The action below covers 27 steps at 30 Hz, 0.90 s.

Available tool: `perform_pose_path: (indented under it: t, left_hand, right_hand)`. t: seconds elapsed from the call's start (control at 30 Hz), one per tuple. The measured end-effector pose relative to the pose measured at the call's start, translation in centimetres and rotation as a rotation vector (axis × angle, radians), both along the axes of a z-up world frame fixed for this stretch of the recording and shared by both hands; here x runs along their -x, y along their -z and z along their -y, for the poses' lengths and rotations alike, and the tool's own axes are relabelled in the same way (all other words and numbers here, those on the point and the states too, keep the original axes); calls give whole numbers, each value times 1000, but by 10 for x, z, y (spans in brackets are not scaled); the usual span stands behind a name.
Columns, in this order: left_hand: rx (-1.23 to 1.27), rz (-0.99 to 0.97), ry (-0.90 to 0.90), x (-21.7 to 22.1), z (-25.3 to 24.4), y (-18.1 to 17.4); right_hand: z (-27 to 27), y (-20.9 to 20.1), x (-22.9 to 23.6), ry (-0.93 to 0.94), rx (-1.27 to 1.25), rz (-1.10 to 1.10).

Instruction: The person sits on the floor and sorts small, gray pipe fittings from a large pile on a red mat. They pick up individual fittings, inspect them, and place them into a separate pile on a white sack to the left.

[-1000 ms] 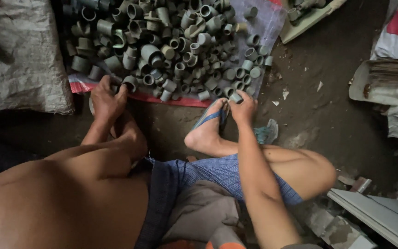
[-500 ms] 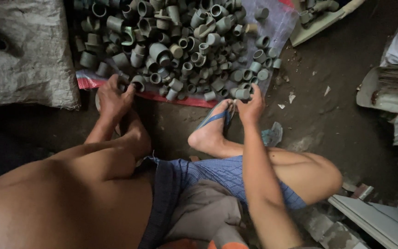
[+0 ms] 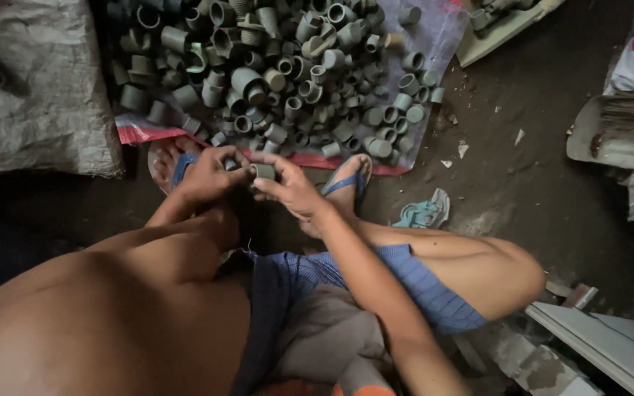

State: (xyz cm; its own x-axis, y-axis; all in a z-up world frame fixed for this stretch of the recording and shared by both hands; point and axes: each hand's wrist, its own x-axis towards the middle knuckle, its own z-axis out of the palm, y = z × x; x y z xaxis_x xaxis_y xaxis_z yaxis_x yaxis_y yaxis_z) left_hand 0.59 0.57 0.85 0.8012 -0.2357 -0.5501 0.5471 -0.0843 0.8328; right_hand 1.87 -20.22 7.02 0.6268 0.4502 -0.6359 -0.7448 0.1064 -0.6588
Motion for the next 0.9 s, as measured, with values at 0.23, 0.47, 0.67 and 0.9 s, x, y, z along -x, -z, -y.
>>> perform_pose_path:
  t: [0.23,0.47,0.67,0.9]
  left_hand:
    - [-5,-10,-139,-16,5,-36]
    - [112,18,-289,-4,-4,2]
    - [177,-76,-385,-3,-3,-10]
    - [175,14,-455,9,1,10]
  right_hand:
    - [70,11,-22,144,-305,-259]
    - [132,2,-60,354,-386,-275]
    - [189,35,-85,543,147,-315]
    - [288,71,-104,365,1498,211]
